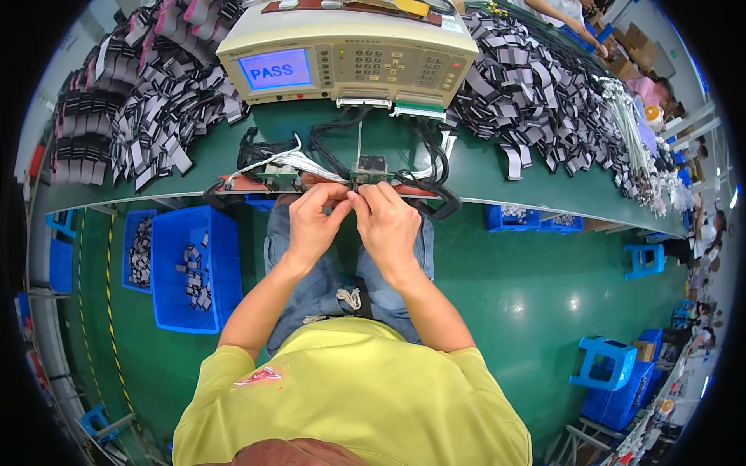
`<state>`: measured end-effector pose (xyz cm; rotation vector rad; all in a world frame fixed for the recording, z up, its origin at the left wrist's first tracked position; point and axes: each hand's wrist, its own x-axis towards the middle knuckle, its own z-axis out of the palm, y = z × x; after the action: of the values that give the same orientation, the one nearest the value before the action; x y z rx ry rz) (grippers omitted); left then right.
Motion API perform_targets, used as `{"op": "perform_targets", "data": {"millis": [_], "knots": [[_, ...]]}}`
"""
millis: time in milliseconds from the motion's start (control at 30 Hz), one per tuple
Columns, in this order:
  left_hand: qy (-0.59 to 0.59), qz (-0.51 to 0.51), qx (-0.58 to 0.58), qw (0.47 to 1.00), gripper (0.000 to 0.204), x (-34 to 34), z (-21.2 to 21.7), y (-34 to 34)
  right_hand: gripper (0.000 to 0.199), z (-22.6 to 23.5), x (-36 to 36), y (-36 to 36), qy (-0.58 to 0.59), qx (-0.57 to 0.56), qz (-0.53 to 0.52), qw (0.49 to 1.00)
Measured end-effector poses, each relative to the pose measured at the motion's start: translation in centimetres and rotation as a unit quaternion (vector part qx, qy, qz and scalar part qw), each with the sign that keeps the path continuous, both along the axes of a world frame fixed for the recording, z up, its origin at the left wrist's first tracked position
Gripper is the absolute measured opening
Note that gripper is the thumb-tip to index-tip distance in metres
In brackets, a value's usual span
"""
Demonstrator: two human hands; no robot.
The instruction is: Testing flat ribbon cables by plugging them into a test fixture and verifying results on an electronic testing machine.
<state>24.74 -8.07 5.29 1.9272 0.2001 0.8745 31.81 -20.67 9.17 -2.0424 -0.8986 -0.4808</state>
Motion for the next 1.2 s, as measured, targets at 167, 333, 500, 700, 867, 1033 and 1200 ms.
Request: {"op": "perform_targets", "data": {"millis": [167, 333, 500, 700, 867, 1033, 1200], "knots": [[-0.019, 0.006, 0.007, 1.000, 0.023, 0.5, -0.3, 0.2, 0.015, 0.1, -0.1, 0.2, 0.007, -0.024, -0.014, 1.000], [-0.018, 0.006, -0.008, 1.000, 0.022, 0.8, -0.2, 0.2, 0.015, 0.0, -0.2, 0.5, -0.003, -0.028, -0.031, 0.999], [-0.006, 0.043, 0.024, 0.999, 0.017, 1.5, -0.3, -0.1, 0.018, -0.5, -0.1, 1.1, 0.004, -0.017, -0.048, 0.999], [0.002, 0.023, 0.008, 1.000, 0.020, 1.1, 0.9, 0.1, 0.021, -0.4, 0.2, 0.9, 0.007, -0.034, -0.048, 0.998], [-0.070, 0.016, 0.156, 0.985, 0.015, -2.8, 3.3, 3.4, 0.022, 0.6, 0.0, -1.0, 0.012, -0.013, 0.042, 0.999], [-0.015, 0.421, 0.172, 0.891, 0.024, -7.1, 3.5, 18.1, 0.023, 0.5, -0.5, -2.6, 0.027, 0.025, 0.075, 0.996], [0.248, 0.462, 0.193, 0.830, 0.031, -9.3, 0.3, 27.0, 0.022, -0.5, -0.5, -2.3, 0.024, 0.035, 0.072, 0.996]]}}
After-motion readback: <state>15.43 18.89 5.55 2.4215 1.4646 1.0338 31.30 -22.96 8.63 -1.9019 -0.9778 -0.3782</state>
